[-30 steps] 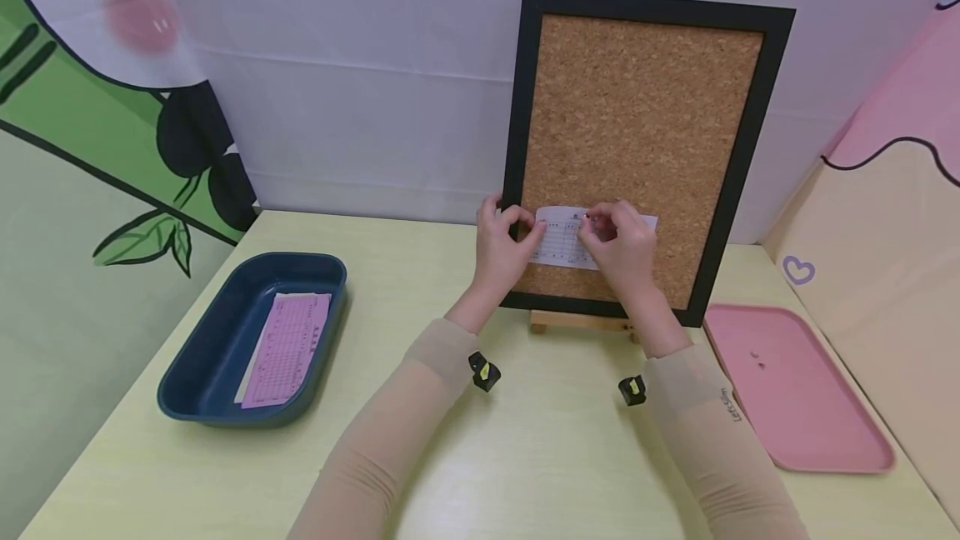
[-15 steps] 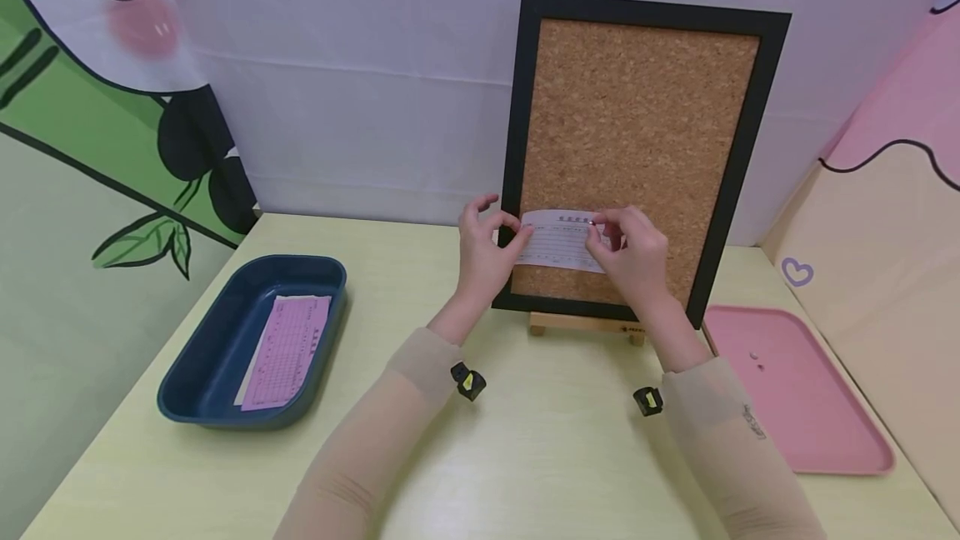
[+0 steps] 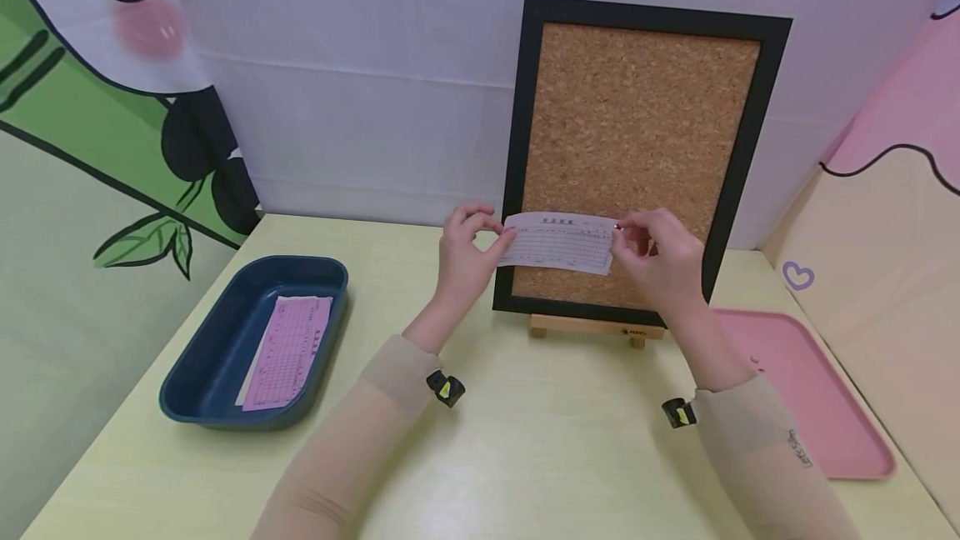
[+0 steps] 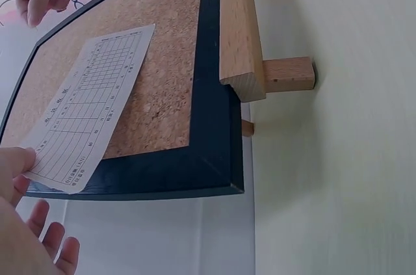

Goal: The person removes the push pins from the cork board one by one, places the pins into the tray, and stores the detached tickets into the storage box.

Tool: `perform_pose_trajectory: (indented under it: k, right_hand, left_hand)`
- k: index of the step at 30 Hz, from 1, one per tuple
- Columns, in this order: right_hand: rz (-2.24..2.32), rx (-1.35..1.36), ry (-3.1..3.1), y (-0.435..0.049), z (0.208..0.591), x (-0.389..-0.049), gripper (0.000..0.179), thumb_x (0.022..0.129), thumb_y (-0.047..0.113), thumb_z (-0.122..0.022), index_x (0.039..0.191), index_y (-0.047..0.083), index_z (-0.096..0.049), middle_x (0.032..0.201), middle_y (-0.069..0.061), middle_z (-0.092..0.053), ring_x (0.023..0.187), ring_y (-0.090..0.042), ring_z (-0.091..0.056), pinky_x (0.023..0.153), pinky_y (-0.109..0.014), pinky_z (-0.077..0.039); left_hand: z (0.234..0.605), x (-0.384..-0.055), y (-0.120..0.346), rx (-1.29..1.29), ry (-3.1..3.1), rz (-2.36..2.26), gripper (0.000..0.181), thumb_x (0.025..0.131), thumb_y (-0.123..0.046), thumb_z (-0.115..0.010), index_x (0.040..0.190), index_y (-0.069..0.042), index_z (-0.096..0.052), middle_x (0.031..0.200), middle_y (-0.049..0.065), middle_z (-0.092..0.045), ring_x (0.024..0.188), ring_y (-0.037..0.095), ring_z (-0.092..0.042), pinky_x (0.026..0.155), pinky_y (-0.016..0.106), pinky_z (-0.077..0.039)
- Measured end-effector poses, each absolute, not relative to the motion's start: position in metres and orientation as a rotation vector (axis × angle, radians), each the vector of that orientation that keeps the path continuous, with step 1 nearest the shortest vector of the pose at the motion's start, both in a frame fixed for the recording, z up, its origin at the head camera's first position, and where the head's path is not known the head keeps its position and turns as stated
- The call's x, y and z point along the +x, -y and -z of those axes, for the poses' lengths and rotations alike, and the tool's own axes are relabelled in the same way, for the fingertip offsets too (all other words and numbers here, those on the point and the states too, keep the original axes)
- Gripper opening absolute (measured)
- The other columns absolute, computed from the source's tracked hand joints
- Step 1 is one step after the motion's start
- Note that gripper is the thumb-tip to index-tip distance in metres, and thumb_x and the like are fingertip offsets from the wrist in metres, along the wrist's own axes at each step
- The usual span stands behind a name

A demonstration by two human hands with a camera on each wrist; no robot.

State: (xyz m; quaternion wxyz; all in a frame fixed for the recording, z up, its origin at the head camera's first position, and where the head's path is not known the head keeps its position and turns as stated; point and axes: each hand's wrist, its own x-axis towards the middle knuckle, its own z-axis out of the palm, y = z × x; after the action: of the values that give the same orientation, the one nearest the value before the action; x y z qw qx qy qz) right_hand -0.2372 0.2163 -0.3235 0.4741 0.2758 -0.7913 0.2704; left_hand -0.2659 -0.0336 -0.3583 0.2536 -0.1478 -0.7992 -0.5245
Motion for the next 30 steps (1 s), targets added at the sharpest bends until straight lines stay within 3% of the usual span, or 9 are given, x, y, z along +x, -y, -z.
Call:
perform_pose_trajectory:
  k: [12,22,25,30]
  right_hand:
    - [-0.667,0.630,1.836,-0.241,0.303,-0.218,0.009,0.074,-0.001,-0.069,0.083,-0.005,-0.067,0.068,-0.015,-0.059,0.056,-0.018,-0.047,0.057,-0.012,-0.033]
    - [-0.611,0.553,1.839,-0.264,0.286,-0.199,0.017,0.077,0.008,-0.065,0.080,-0.008,-0.066,0.064,-0.018,-0.057,0.057,-0.020,-0.043,0.064,-0.004,-0.029]
    - [-0.600,0.537,1.845,-0.272,0.282,-0.194,0.020,0.078,0.012,-0.064,0.079,-0.007,-0.067,0.064,-0.018,-0.058,0.058,-0.017,-0.043,0.065,-0.004,-0.029]
    - [-0.599,0.508,1.840,-0.285,0.279,-0.187,0.025,0.079,0.018,-0.063,0.079,-0.007,-0.067,0.063,-0.017,-0.057,0.062,0.000,-0.040,0.064,-0.005,-0.030]
  left_hand:
    - [0.342,-0.251,0.050,-0.476,2.169,1.406,0.016,0.086,-0.022,-0.070,0.084,-0.007,-0.066,0.090,0.005,-0.065,0.087,0.020,-0.059,0.076,0.041,-0.050]
    - [0.325,-0.237,0.064,-0.540,2.174,1.350,0.014,0.086,-0.021,-0.070,0.084,-0.008,-0.066,0.084,0.002,-0.066,0.075,0.013,-0.060,0.059,0.025,-0.046]
    - [0.321,-0.233,0.069,-0.539,2.193,1.320,0.013,0.086,-0.022,-0.070,0.085,-0.009,-0.066,0.082,0.001,-0.066,0.073,0.011,-0.059,0.057,0.021,-0.044]
    - [0.315,-0.230,0.078,-0.535,2.216,1.289,0.014,0.086,-0.023,-0.070,0.087,-0.009,-0.066,0.081,0.001,-0.067,0.073,0.011,-0.058,0.058,0.022,-0.044]
